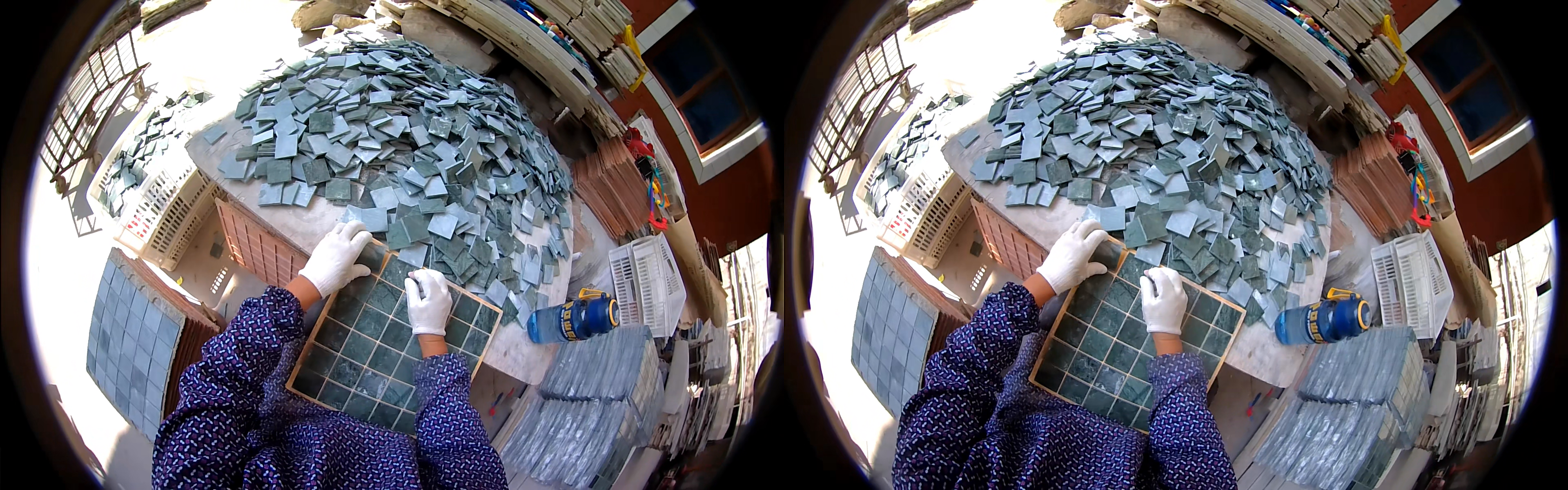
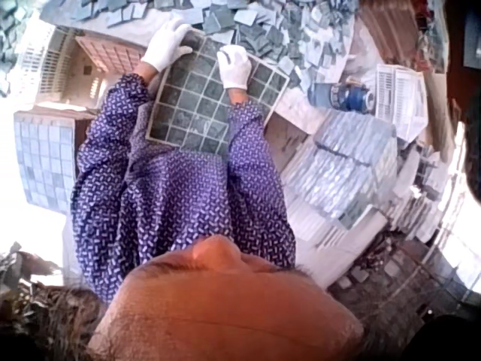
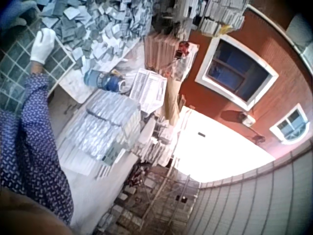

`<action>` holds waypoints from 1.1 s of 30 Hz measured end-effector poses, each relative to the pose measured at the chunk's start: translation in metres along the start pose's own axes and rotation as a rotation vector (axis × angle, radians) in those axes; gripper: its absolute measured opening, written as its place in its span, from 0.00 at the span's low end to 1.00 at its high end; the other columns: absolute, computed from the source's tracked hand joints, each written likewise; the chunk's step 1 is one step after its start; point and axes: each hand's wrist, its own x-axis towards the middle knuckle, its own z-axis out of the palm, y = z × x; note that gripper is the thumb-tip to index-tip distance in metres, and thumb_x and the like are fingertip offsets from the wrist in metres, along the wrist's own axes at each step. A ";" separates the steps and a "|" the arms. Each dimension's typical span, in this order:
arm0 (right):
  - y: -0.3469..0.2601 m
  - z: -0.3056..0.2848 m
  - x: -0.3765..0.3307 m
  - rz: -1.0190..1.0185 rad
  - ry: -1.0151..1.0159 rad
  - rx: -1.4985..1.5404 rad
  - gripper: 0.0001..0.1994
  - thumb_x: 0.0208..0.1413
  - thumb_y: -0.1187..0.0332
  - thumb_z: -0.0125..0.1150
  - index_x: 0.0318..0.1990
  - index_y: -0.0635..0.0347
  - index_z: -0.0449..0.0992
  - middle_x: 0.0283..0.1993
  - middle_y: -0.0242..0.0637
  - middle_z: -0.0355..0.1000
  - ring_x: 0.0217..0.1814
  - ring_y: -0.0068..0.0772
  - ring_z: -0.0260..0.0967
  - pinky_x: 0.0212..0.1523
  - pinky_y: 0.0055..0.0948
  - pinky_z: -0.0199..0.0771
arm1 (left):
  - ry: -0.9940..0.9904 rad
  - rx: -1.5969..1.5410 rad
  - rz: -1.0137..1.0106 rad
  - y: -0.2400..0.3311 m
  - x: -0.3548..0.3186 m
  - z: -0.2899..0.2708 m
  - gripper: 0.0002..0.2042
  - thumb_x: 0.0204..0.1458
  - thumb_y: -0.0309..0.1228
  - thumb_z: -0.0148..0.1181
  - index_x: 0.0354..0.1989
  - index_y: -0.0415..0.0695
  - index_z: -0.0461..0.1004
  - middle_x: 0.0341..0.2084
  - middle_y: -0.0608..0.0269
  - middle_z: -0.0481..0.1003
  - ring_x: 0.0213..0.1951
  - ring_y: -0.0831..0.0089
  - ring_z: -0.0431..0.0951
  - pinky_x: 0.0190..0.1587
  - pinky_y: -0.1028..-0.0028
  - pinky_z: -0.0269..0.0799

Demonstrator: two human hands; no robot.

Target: The person places small green tiles into a grid frame on a workbench, then flips the frame and stacks it with other completed frames. The person repeats the process with a second frame, filling it with tiles and stacking it.

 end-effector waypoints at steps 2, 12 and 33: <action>-0.001 0.001 -0.001 0.034 -0.040 0.005 0.08 0.48 0.69 0.66 0.35 0.56 0.75 0.39 0.39 0.73 0.38 0.44 0.73 0.37 0.37 0.73 | -0.062 -0.079 -0.069 0.004 -0.002 0.003 0.20 0.44 0.31 0.66 0.45 0.43 0.68 0.42 0.53 0.72 0.46 0.53 0.73 0.47 0.60 0.70; 0.000 -0.004 0.053 0.052 -0.351 -0.447 0.22 0.48 0.57 0.68 0.50 0.54 0.72 0.54 0.40 0.66 0.50 0.48 0.70 0.47 0.42 0.73 | 0.190 -1.187 -0.829 0.000 -0.120 -0.038 0.07 0.55 0.26 0.56 0.41 0.41 0.72 0.27 0.70 0.72 0.25 0.86 0.68 0.25 0.85 0.65; -0.032 0.040 0.034 -0.089 -0.375 -0.316 0.20 0.50 0.65 0.65 0.51 0.54 0.73 0.58 0.46 0.65 0.52 0.52 0.69 0.50 0.43 0.71 | 0.109 -1.217 -1.083 0.031 -0.238 -0.037 0.08 0.56 0.27 0.52 0.42 0.39 0.71 0.28 0.67 0.72 0.22 0.83 0.69 0.26 0.83 0.68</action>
